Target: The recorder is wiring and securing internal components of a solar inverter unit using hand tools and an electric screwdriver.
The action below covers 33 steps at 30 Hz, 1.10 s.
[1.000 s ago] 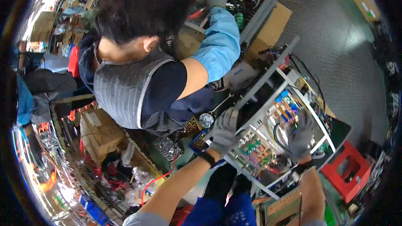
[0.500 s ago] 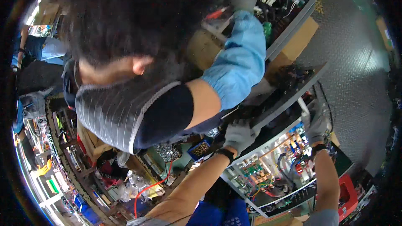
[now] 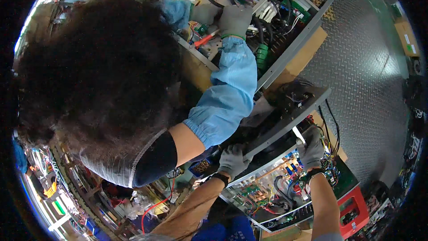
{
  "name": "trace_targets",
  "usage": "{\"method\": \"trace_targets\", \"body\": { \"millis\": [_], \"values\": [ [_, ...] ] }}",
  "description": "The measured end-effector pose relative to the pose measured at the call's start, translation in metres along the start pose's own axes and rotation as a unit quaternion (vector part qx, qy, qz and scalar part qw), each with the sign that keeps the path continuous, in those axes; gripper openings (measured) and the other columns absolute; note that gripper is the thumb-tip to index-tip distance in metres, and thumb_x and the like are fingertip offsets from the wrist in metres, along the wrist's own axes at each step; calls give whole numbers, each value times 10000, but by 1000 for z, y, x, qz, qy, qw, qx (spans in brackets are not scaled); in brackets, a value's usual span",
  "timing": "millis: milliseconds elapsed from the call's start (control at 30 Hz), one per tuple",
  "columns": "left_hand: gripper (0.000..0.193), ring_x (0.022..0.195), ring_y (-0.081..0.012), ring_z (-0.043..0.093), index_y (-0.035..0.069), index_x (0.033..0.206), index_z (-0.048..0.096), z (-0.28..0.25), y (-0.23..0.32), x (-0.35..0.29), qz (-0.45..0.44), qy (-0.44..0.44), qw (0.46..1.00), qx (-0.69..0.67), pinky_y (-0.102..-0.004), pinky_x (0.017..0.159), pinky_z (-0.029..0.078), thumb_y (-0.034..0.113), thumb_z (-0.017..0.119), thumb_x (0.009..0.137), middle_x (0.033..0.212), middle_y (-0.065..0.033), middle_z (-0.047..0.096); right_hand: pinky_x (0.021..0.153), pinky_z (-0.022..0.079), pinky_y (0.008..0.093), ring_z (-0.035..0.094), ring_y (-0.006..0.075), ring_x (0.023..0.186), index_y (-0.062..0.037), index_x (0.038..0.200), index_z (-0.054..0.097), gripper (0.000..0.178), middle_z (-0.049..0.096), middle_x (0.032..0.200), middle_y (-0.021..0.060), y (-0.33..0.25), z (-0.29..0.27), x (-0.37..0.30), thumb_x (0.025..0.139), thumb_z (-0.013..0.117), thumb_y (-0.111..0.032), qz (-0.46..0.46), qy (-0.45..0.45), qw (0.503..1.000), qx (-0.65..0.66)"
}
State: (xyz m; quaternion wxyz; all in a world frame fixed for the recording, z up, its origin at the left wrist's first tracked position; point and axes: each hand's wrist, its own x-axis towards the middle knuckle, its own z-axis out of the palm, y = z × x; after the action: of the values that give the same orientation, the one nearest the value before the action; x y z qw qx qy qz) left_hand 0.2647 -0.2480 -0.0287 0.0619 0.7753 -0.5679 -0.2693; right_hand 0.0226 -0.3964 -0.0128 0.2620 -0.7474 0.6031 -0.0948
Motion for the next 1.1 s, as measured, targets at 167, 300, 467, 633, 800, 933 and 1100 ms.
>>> {"method": "trace_targets", "body": {
  "millis": [167, 300, 467, 633, 800, 933, 1100],
  "values": [
    [557, 958, -311, 548, 85, 1142, 528, 3, -1, 0, -18, -56, 998, 23, -446, 780, 444, 439, 621, 722, 1029, -127, 569, 627, 482, 382, 613, 282, 735, -32, 1177, 442, 689, 615, 857, 93, 3, -3, 2, 803, 502, -609, 1, -26, 1000, 14],
    [494, 910, -309, 575, 103, 1099, 572, 10, -2, 0, -47, -72, 996, 11, -439, 759, 462, 438, 605, 737, 997, -132, 598, 624, 477, 386, 610, 294, 720, -25, 1198, 415, 710, 608, 849, 115, 21, 9, -3, 807, 482, -614, -58, 42, 996, -47],
    [488, 892, -312, 578, 91, 1103, 569, 4, -1, 3, -59, -68, 996, -26, -441, 732, 471, 427, 587, 749, 1013, -126, 586, 676, 476, 406, 609, 319, 792, -31, 1213, 405, 668, 610, 895, 136, 15, 3, -1, 815, 513, -557, -5, -31, 999, -13],
    [473, 936, -325, 559, 63, 1070, 568, -7, 8, 5, -53, -41, 996, -59, -452, 774, 455, 419, 561, 758, 1039, -144, 574, 756, 461, 422, 583, 373, 898, -33, 1274, 368, 660, 588, 991, 197, 10, -4, -4, 851, 488, -526, -37, 5, 997, -68],
    [504, 1020, -311, 529, 37, 1095, 549, -6, -1, -1, -73, -94, 990, -80, -440, 816, 452, 414, 557, 760, 1113, -175, 543, 775, 449, 431, 566, 402, 924, -14, 1279, 355, 668, 571, 1044, 227, -20, -7, -5, 865, 461, -527, -73, -2, 994, -83],
    [569, 1049, -321, 518, 11, 1162, 521, 1, -1, -6, -63, -76, 992, -84, -449, 844, 443, 401, 579, 752, 1163, -190, 519, 805, 447, 410, 564, 392, 950, 27, 1242, 377, 692, 570, 1033, 237, 49, 18, -10, 833, 494, -519, 34, -28, 997, -62],
    [590, 1057, -318, 518, 20, 1201, 502, 4, 0, -5, -32, -103, 992, -61, -450, 876, 429, 378, 604, 743, 1179, -186, 516, 847, 435, 423, 557, 386, 992, 23, 1277, 352, 652, 567, 1076, 239, 37, 8, -16, 839, 529, -427, 45, -34, 996, -64]
  ]
}}
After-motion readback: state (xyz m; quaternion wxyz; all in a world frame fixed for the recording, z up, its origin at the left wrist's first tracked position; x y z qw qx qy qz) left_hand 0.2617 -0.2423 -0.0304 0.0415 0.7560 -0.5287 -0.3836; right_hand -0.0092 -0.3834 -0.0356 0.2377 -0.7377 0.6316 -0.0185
